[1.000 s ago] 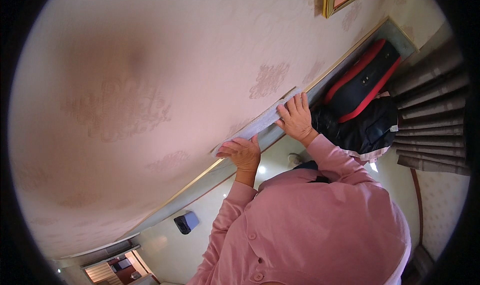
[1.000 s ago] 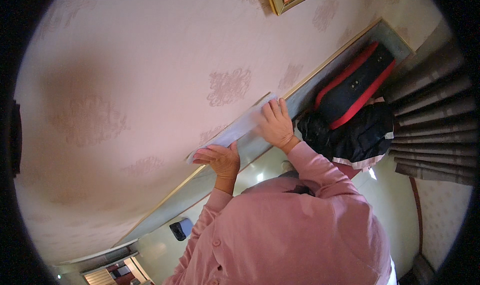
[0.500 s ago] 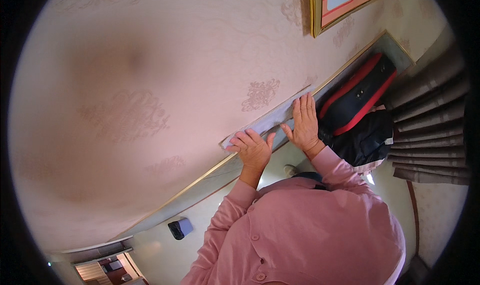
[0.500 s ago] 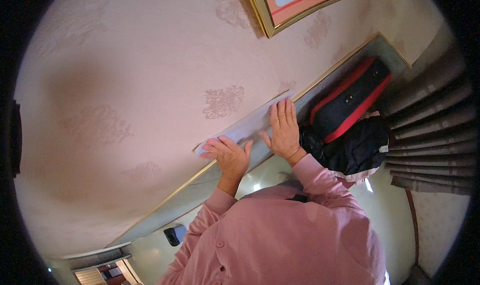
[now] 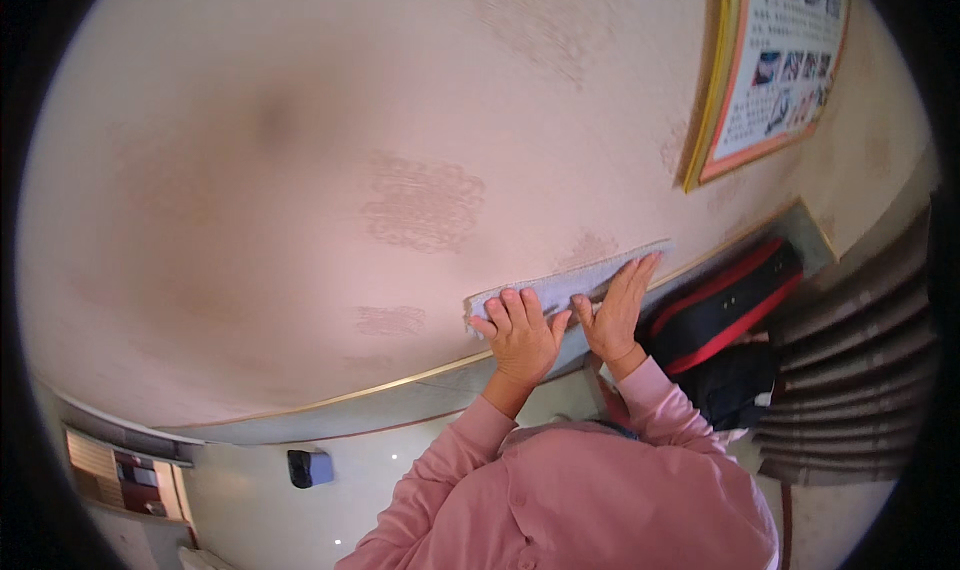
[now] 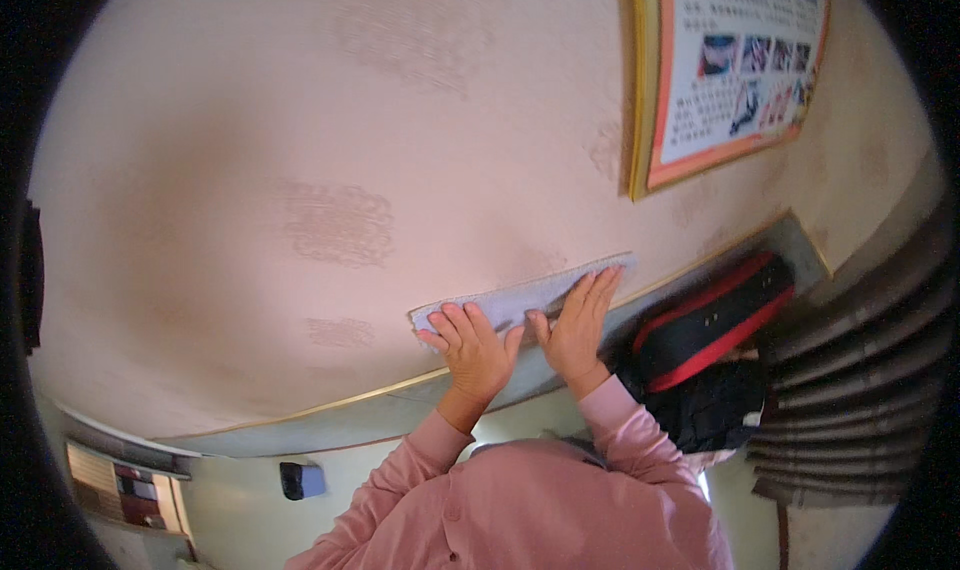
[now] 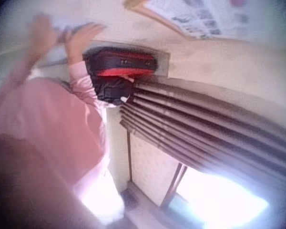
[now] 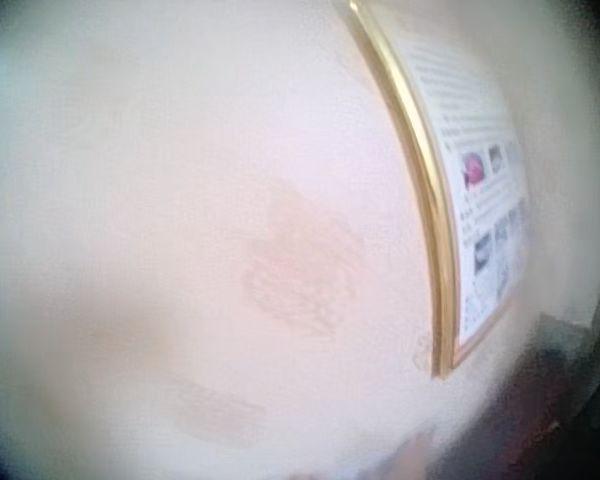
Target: The person wipes a wall and then a bedside table with a cloth. They open the table drawer and wipe the interior surfaces, repeatedly folding the cloth and continuing to clean the drawer until the end of the clip.
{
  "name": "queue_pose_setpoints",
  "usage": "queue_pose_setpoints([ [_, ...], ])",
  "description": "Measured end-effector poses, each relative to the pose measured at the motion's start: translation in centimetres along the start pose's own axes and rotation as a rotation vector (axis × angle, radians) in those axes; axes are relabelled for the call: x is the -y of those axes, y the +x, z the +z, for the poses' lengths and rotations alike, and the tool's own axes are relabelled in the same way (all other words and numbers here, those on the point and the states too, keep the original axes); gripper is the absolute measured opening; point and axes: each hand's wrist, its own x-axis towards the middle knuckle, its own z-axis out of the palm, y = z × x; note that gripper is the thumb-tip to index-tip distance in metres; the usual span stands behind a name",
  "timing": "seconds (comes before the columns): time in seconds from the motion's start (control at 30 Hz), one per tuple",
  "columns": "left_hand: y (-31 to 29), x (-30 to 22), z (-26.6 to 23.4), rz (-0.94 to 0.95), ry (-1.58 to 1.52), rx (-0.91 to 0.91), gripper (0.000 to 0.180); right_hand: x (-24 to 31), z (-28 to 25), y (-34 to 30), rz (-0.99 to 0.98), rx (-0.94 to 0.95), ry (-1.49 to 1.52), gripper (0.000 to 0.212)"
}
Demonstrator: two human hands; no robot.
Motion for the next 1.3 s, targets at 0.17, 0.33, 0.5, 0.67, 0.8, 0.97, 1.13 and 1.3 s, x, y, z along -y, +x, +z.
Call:
queue_pose_setpoints([
  [0.17, 1.1, -1.8, -1.4, -0.109, -0.028, -0.027, 0.072, -0.1, -1.4, 1.1, -0.093, -0.059, 0.034, 0.101],
  [0.33, 2.6, -2.6, -1.6, -0.096, -0.037, -0.25, 0.08, -0.5, -2.4, 2.9, -0.209, -0.111, 0.038, 0.1],
  [0.5, 5.2, -1.5, -3.3, -0.123, 0.007, -0.322, 0.078, 0.7, -3.4, 6.4, -0.305, -0.172, -0.019, 0.098],
  [0.67, 7.7, 0.9, -7.3, -0.063, 0.029, -0.391, 0.081, 3.9, -5.1, 9.8, -0.421, -0.247, -0.017, 0.094],
  [0.8, 9.9, 2.2, -10.0, -0.017, 0.074, -0.452, 0.073, 6.1, -6.6, 11.9, -0.474, -0.284, -0.067, 0.09],
  [0.97, 13.0, 3.7, -14.0, -0.023, 0.047, -0.476, 0.074, 9.2, -8.8, 15.5, -0.545, -0.306, -0.079, 0.089],
  [1.13, 16.1, 5.3, -18.6, -0.026, -0.01, -0.496, 0.077, 12.7, -11.2, 19.5, -0.616, -0.379, -0.114, 0.086],
  [1.3, 18.9, 7.2, -22.3, 0.016, -0.007, -0.58, 0.079, 16.0, -13.1, 23.4, -0.684, -0.482, -0.161, 0.083],
])
